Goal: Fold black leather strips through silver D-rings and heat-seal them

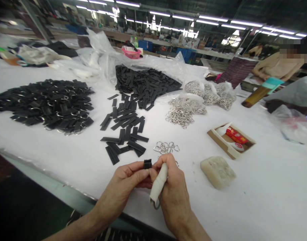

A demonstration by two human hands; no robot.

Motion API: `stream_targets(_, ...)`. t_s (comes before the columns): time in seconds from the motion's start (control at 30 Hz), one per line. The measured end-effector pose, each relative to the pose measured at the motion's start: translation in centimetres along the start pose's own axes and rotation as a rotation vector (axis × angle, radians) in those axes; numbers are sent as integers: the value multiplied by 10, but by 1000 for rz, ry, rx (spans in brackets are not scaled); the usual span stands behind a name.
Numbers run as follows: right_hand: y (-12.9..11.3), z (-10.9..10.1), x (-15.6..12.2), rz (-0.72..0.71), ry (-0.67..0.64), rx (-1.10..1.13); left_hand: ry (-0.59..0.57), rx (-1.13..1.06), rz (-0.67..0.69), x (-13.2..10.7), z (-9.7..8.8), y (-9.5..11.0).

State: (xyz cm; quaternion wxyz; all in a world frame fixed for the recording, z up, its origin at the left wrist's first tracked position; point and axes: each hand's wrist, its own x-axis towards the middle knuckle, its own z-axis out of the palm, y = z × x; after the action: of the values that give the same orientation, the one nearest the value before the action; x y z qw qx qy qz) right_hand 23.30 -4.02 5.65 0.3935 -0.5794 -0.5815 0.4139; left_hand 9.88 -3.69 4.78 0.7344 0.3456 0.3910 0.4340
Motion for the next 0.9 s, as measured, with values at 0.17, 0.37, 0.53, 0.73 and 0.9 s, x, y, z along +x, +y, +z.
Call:
stream_targets(0.17,-5,0,4,36,-5,3,3,10,1,0,-1,-2)
stream_targets(0.37,-6,-3,6,5,-20,24,13,60,13,2,-4,0)
stream_targets(0.53,-5,-3,6,-19,25,50,37,78,15,2,-5,1)
stream_targets(0.73,-7,0,7,-46,30,57,40,73,7,2,-4,-1)
stream_targets(0.9,-7,2,6,-77,58,45,54,107,22,1,-1,1)
